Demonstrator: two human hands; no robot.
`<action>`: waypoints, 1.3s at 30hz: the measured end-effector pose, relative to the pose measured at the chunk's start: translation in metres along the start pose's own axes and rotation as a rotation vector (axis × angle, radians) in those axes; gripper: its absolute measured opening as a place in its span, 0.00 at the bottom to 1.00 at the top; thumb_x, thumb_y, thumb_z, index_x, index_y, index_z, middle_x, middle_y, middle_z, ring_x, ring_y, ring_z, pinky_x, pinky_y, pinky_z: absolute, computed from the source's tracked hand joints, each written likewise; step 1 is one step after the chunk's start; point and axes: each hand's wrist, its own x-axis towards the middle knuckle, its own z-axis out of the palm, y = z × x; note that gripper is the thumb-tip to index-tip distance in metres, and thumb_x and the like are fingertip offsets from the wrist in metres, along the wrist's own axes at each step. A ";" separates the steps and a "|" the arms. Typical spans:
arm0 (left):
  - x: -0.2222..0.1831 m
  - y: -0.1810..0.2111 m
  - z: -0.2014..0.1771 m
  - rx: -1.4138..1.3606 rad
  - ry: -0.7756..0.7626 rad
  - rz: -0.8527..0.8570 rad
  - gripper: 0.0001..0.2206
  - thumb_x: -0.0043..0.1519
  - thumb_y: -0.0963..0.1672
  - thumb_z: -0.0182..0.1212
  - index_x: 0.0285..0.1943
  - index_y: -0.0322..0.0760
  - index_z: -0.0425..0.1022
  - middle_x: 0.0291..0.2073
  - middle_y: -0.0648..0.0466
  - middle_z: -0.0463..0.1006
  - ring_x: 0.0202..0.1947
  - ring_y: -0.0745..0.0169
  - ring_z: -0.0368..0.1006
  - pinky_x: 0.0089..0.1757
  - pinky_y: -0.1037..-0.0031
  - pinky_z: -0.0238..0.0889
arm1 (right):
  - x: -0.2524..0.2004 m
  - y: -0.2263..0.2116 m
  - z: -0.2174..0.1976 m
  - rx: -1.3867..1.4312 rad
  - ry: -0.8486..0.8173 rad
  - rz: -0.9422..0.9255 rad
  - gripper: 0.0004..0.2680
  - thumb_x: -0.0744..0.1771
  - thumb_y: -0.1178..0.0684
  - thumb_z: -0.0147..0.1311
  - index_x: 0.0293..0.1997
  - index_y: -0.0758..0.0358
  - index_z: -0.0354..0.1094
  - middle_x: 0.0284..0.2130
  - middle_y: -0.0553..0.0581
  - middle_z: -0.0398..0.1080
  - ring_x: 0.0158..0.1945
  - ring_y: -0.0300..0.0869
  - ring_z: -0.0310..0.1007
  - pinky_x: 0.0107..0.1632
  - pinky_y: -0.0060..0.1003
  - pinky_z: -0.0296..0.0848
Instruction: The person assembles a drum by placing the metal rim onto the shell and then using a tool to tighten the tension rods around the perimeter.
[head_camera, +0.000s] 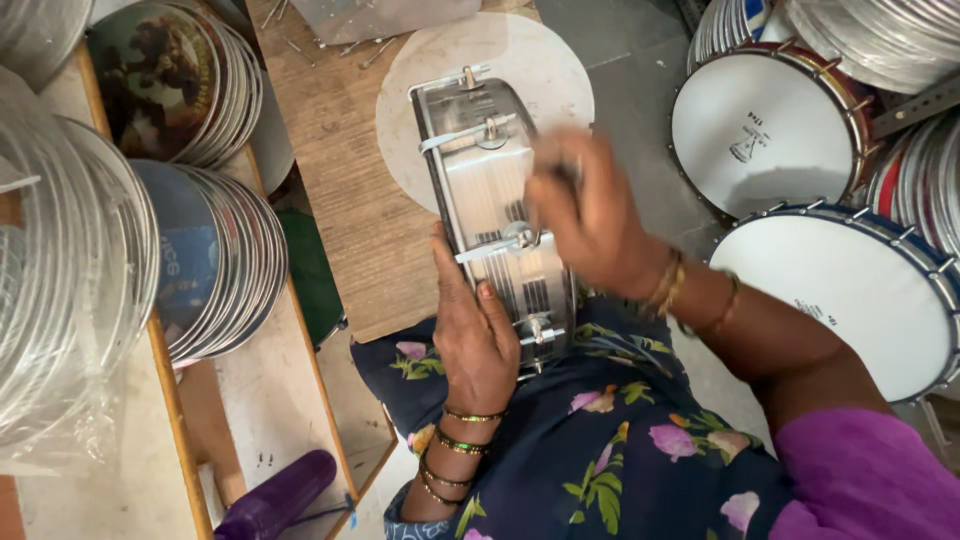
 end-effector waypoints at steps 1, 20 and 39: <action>-0.001 0.000 0.000 0.001 -0.010 -0.007 0.27 0.73 0.39 0.42 0.79 0.19 0.40 0.72 0.25 0.59 0.71 0.25 0.61 0.64 0.57 0.61 | 0.014 0.004 0.000 0.089 -0.062 0.103 0.09 0.75 0.59 0.46 0.62 0.65 0.56 0.31 0.54 0.66 0.30 0.35 0.68 0.33 0.33 0.69; 0.000 0.000 0.000 0.003 0.006 0.021 0.26 0.74 0.40 0.41 0.78 0.18 0.41 0.72 0.25 0.59 0.71 0.26 0.62 0.64 0.57 0.63 | -0.004 -0.002 -0.011 -0.285 -0.193 -0.356 0.08 0.70 0.61 0.48 0.52 0.53 0.58 0.31 0.60 0.70 0.33 0.43 0.72 0.36 0.36 0.73; 0.000 0.000 0.002 0.014 -0.006 0.013 0.27 0.73 0.39 0.42 0.79 0.18 0.40 0.72 0.26 0.59 0.70 0.26 0.62 0.63 0.58 0.63 | 0.000 -0.018 -0.011 -0.229 -0.147 -0.468 0.06 0.72 0.60 0.44 0.52 0.57 0.55 0.31 0.61 0.69 0.35 0.47 0.73 0.39 0.38 0.73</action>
